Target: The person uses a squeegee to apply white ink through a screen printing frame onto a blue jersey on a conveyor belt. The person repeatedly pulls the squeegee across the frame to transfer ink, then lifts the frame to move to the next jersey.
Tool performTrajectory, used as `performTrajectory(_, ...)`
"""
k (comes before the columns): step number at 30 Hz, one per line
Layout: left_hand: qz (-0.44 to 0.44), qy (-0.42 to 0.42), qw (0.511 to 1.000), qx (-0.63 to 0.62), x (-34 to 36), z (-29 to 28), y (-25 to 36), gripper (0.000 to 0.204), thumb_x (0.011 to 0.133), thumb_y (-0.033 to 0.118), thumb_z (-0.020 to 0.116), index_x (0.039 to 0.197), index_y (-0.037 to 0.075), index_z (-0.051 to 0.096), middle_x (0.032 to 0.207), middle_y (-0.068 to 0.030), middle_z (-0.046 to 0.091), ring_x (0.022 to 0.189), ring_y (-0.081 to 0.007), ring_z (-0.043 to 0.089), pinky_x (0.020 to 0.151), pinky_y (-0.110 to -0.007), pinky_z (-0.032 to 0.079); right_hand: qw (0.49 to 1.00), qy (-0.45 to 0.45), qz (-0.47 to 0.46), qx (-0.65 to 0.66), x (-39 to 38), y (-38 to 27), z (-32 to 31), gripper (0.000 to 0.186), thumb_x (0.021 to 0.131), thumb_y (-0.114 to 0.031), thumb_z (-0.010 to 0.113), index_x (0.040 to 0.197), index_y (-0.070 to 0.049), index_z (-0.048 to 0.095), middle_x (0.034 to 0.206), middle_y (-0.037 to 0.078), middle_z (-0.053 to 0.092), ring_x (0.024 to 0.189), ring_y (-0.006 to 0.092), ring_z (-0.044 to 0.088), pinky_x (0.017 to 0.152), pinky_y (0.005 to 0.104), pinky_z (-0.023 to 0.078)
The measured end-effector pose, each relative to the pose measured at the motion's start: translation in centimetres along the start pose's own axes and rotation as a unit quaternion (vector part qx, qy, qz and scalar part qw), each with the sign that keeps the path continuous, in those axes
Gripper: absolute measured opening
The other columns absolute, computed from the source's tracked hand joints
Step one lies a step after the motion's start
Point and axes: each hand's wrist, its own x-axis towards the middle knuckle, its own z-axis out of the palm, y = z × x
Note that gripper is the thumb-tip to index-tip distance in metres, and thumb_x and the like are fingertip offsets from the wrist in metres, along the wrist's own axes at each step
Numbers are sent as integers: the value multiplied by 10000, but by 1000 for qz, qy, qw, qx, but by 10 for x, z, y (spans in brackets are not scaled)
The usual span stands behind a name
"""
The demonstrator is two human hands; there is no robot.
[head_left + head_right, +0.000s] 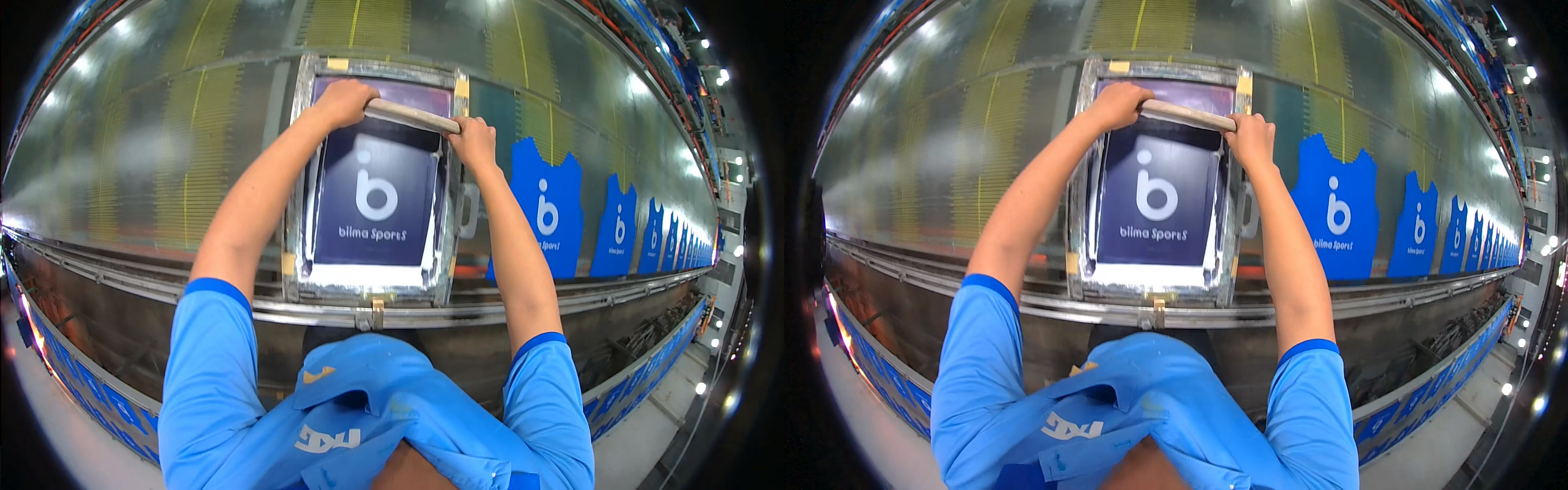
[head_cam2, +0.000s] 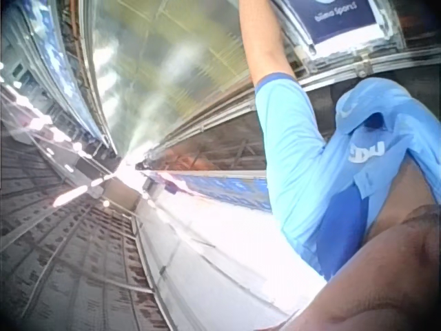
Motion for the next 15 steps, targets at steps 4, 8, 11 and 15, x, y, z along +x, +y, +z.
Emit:
performTrajectory(4,58,-42,997,1,-42,7,35,279,742,32,638,977,151,730,880,-125,721,882,-365,681,763,-486,533,1000,8,19,12,-96,-19,2,195,808,-221,756,983,-137,771,853,119,702,915,325,635,805,477,448)
performTrajectory(8,91,-71,993,15,-114,34,88,316,727,15,660,981,187,739,814,-111,704,820,-348,688,717,-473,533,998,48,34,39,-228,-32,19,284,785,-178,769,1065,-159,724,999,45,688,970,274,602,880,445,398)
performTrajectory(11,86,-74,993,25,-176,48,122,325,753,7,653,1022,166,742,867,-66,710,895,-284,674,780,-422,514,997,12,49,58,-290,-53,8,388,720,-107,791,1096,-151,706,1059,9,699,1012,245,593,888,416,388)
performTrajectory(15,44,-12,999,-12,-262,71,149,352,764,-12,622,1074,126,717,1066,-23,730,972,-255,658,813,-406,506,996,20,-19,90,-328,-58,5,490,675,-64,788,1150,-144,697,1119,-2,693,1037,232,583,903,408,382)
